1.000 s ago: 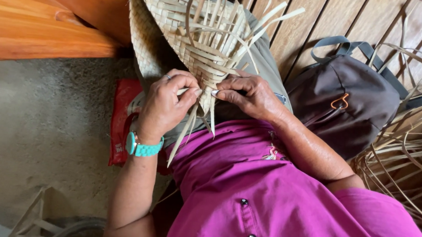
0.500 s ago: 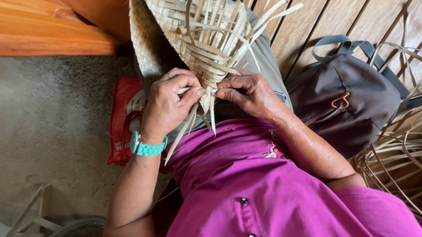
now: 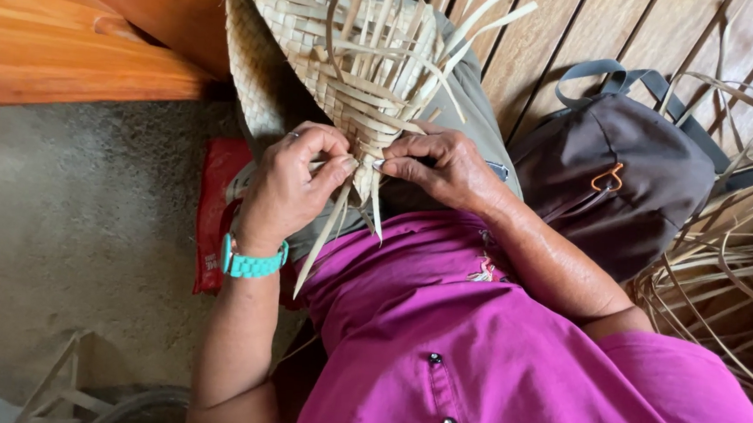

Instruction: Weaving a basket from dried plant fibers

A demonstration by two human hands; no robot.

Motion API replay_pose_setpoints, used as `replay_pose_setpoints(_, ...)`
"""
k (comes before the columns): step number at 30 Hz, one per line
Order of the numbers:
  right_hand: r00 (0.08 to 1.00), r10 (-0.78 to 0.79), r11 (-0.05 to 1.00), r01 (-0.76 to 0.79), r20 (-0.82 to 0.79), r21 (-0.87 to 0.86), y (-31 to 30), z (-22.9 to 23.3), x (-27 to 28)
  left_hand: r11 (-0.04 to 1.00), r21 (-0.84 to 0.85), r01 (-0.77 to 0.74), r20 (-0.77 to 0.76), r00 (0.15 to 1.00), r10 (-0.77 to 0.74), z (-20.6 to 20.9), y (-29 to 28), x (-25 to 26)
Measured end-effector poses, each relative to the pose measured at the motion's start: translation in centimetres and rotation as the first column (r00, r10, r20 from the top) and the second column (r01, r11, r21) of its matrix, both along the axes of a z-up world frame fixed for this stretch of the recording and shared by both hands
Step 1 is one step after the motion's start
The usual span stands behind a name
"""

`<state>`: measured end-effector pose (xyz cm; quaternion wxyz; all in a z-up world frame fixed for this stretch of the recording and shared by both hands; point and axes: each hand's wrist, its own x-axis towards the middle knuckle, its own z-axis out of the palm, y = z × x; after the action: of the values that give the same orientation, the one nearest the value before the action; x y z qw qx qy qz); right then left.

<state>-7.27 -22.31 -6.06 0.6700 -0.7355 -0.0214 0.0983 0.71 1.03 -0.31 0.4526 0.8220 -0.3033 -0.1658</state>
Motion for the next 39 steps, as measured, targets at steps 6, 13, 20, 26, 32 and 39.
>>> replay_pose_setpoints(6,1.0,0.009,1.0,-0.009,-0.002,-0.004,-0.1,0.9,0.2,1.0,0.03,0.006,0.012,1.0,-0.006,-0.1,-0.3,0.0)
replay_pose_setpoints(13,1.0,0.023,1.0,-0.023,0.009,-0.009,-0.2,-0.4,0.0,0.999,0.027,-0.031,-0.02,0.999,0.032,0.2,-0.6,0.2)
replay_pose_setpoints(20,1.0,0.015,0.996,-0.014,0.011,-0.085,-0.9,2.3,-0.1,0.992,-0.002,-0.126,-0.087,0.988,0.125,-0.2,-0.8,-0.4)
replay_pose_setpoints(26,0.997,-0.019,0.98,0.032,0.07,-0.195,-1.4,2.2,-1.9,0.972,-0.036,-0.233,-0.205,0.953,0.221,-0.8,-2.0,-2.2)
replay_pose_setpoints(32,0.972,-0.153,0.957,0.191,0.18,-0.218,0.8,1.6,-3.1,0.916,-0.183,-0.357,-0.343,0.897,0.28,-2.6,-3.7,-3.5)
replay_pose_setpoints(39,0.961,-0.257,0.918,0.276,0.101,-0.287,1.7,1.4,-3.4,0.867,-0.231,-0.441,-0.329,0.874,0.356,-2.8,-5.0,-4.9)
